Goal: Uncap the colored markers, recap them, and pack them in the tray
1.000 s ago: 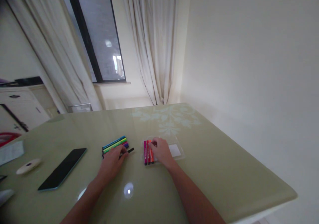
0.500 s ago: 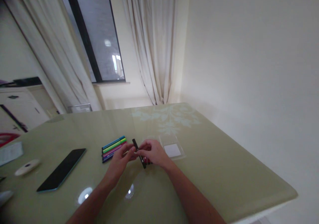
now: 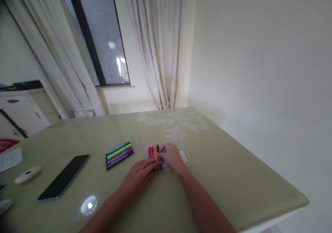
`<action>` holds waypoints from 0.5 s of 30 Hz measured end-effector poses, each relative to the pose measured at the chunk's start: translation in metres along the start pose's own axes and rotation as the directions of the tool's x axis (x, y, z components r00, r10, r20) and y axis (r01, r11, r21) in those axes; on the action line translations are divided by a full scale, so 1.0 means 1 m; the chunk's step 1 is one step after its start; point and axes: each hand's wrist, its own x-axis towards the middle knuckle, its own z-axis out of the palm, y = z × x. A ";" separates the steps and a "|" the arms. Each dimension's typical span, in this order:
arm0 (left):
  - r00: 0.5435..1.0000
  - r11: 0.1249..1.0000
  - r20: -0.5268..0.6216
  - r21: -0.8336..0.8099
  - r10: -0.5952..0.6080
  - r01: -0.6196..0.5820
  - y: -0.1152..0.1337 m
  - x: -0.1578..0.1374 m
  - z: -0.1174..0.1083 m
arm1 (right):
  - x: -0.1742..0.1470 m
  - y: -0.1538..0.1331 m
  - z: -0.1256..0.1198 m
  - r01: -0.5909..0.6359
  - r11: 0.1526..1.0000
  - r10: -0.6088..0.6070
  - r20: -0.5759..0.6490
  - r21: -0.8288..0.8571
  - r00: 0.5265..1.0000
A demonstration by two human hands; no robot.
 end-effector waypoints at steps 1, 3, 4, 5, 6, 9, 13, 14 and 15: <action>1.000 1.000 0.012 0.021 -0.007 0.007 0.001 0.000 -0.001 | 0.000 -0.001 0.002 0.012 0.999 -0.013 -0.011 -0.043 1.000; 1.000 0.999 0.025 0.049 -0.016 0.014 0.004 -0.001 -0.002 | 0.001 -0.003 0.003 0.031 0.992 -0.034 -0.027 -0.123 0.999; 0.999 0.999 0.027 0.051 -0.017 0.015 0.006 -0.001 -0.001 | 0.001 -0.004 0.002 0.040 0.987 -0.045 -0.031 -0.153 0.999; 1.000 0.999 0.024 0.042 -0.017 0.016 0.007 -0.002 -0.001 | 0.001 -0.004 0.002 0.048 0.984 -0.055 -0.033 -0.173 0.998; 1.000 1.000 0.017 0.019 -0.016 0.015 0.007 -0.002 0.000 | 0.001 -0.004 0.001 0.057 0.982 -0.064 -0.034 -0.183 0.997; 0.999 0.994 -0.032 -0.109 -0.027 0.023 0.001 -0.001 -0.001 | 0.000 -0.003 -0.001 0.074 0.984 -0.079 -0.025 -0.163 0.997; 0.940 0.964 -0.218 -0.074 -0.264 0.254 -0.029 -0.004 -0.013 | -0.001 -0.003 -0.001 0.035 0.995 -0.035 -0.009 -0.094 0.999; 0.897 0.934 -0.279 -0.002 -0.342 0.356 -0.039 -0.006 -0.017 | -0.001 -0.003 -0.001 0.028 0.995 -0.029 -0.009 -0.093 1.000; 0.863 0.895 -0.314 0.076 -0.397 0.440 -0.049 -0.009 -0.022 | -0.001 -0.003 0.000 0.029 0.994 -0.030 -0.012 -0.101 0.999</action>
